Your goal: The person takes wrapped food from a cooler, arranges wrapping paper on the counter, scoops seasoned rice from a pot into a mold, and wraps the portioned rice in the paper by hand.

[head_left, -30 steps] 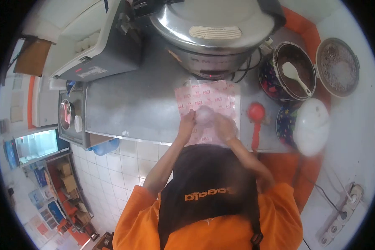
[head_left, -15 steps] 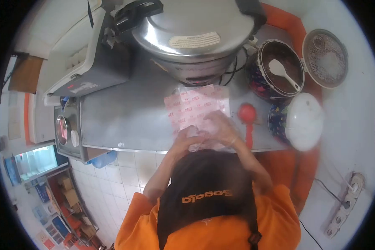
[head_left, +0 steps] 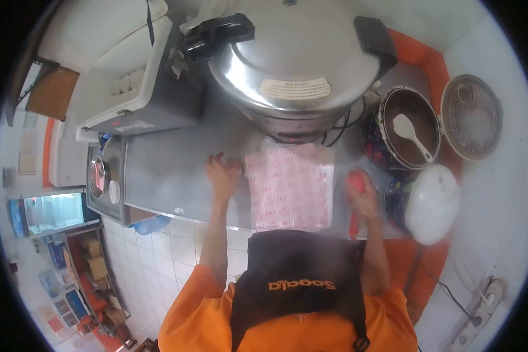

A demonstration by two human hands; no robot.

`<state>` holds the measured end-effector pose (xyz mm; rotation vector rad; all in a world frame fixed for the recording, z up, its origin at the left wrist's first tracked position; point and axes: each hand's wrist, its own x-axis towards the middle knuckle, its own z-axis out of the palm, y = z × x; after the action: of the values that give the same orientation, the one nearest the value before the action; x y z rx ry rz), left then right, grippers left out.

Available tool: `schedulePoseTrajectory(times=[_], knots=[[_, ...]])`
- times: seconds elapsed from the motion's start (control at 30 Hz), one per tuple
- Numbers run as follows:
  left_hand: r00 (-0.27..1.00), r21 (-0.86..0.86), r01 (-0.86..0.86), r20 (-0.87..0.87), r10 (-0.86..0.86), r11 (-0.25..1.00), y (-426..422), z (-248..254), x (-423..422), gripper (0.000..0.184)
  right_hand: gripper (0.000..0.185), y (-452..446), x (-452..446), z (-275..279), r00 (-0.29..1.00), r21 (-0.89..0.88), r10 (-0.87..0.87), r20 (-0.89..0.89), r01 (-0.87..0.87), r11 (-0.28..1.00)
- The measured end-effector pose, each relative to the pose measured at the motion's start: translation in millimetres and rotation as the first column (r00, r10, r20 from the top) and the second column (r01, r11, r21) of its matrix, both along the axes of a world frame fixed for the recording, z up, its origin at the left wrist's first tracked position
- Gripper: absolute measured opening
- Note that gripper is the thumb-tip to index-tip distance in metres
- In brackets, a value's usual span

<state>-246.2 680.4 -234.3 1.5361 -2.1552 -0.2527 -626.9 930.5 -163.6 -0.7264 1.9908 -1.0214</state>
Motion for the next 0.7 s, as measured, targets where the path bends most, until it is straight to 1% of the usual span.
schedulePoseTrajectory(times=[0.03, 0.07, 0.1, 0.13, 0.17, 0.2, 0.23, 0.27, 0.33, 0.37, 0.4, 0.43, 0.47, 0.5, 0.53, 0.57, 0.63, 0.67, 0.7], knots=[[0.985, 0.104, 0.146, -0.109, -0.134, 0.984, 16.6, 32.9, -22.3, 0.078, 0.054, 1.4, 4.8, 4.5, 0.936, -0.096, -0.070, 0.344, 0.109, 0.989], [0.936, 0.188, 0.309, -0.235, -0.263, 0.932, 36.3, 72.9, -54.8, 0.082, 0.050, 4.0, 9.6, 7.7, 0.758, -0.153, -0.098, 0.645, 0.253, 0.955], [0.783, 0.325, 0.501, -0.565, -0.260, 0.802, 62.3, 113.8, -92.3, 0.091, 0.049, 7.6, 18.0, 10.1, 0.881, -0.215, 0.040, 0.472, 0.071, 0.974], [0.552, 0.367, 0.704, -0.821, -0.144, 0.608, 86.4, 146.3, -124.4, 0.100, 0.049, 11.9, 29.9, -0.4, 0.958, -0.177, 0.171, 0.232, -0.132, 0.975], [0.542, 0.334, 0.776, -0.788, -0.294, 0.534, 99.3, 164.4, -145.6, 0.105, 0.050, 16.2, 41.5, -11.0, 0.954, -0.100, 0.298, -0.024, -0.299, 0.949], [0.507, 0.304, 0.838, -0.741, -0.439, 0.454, 107.6, 172.4, -162.4, 0.109, 0.051, 19.4, 45.5, -29.3, 0.855, 0.085, 0.435, -0.284, -0.429, 0.899], [0.492, 0.205, 0.831, -0.707, -0.509, 0.518, 109.9, 166.2, -175.8, 0.108, 0.048, 12.7, 30.2, 3.4, 0.670, 0.092, 0.475, -0.571, -0.523, 0.848], [0.494, 0.208, 0.830, -0.705, -0.509, 0.517, 105.5, 163.6, -185.9, 0.108, 0.046, 4.8, 6.2, 39.4, 0.405, 0.142, 0.455, -0.793, -0.604, 0.785], [0.514, 0.225, 0.819, -0.697, -0.500, 0.528, 91.3, 162.0, -199.0, 0.108, 0.041, -43.0, -49.4, 157.7, 0.479, 0.167, 0.408, -0.777, -0.468, 0.868], [0.558, 0.134, 0.799, -0.532, -0.638, 0.587, 79.4, 175.0, -216.8, 0.110, 0.037, -74.0, -91.9, 207.1, 0.792, 0.167, 0.269, -0.548, -0.211, 0.963], [0.540, 0.202, 0.818, -0.593, -0.598, 0.539, 75.7, 174.9, -225.2, 0.110, 0.033, -84.8, -124.9, 199.1, 0.581, 0.369, 0.342, -0.739, -0.076, 0.926], [0.526, 0.266, 0.834, -0.649, -0.550, 0.484, 74.5, 174.7, -233.8, 0.110, 0.033, -93.0, -151.0, 197.1, 0.465, 0.579, 0.508, -0.725, 0.013, 0.815], [0.513, 0.322, 0.848, -0.701, -0.495, 0.422, 73.0, 175.1, -243.5, 0.110, 0.033, -94.7, -168.1, 178.5, 0.428, 0.652, 0.573, -0.698, 0.051, 0.756], [0.494, 0.323, 0.860, -0.717, -0.491, 0.394, 71.4, 172.7, -255.5, 0.113, 0.033, -95.6, -186.1, 148.3, 0.394, 0.717, 0.635, -0.664, 0.093, 0.691], [0.479, 0.329, 0.871, -0.733, -0.482, 0.366, 71.1, 168.8, -266.2, 0.115, 0.032, -95.4, -197.4, 131.1, 0.366, 0.776, 0.697, -0.617, 0.134, 0.616], [0.466, 0.331, 0.879, -0.750, -0.469, 0.343, 70.3, 166.3, -278.2, 0.118, 0.031, -96.1, -204.2, 129.0, 0.394, 0.757, 0.666, -0.634, 0.138, 0.639], [0.421, 0.203, 0.898, -0.658, -0.624, 0.391, 66.5, 165.1, -300.8, 0.116, 0.029, -103.0, -211.4, 129.0, 0.443, 0.719, 0.609, -0.658, 0.127, 0.684], [0.413, 0.151, 0.900, -0.598, -0.687, 0.409, 66.5, 163.7, -307.6, 0.115, 0.028, -106.1, -219.1, 130.8, 0.479, 0.717, 0.590, -0.650, 0.129, 0.686], [0.404, 0.132, 0.903, -0.583, -0.705, 0.408, 66.0, 164.3, -316.5, 0.114, 0.027, -111.0, -229.1, 145.8, 0.514, 0.712, 0.567, -0.644, 0.133, 0.689]])
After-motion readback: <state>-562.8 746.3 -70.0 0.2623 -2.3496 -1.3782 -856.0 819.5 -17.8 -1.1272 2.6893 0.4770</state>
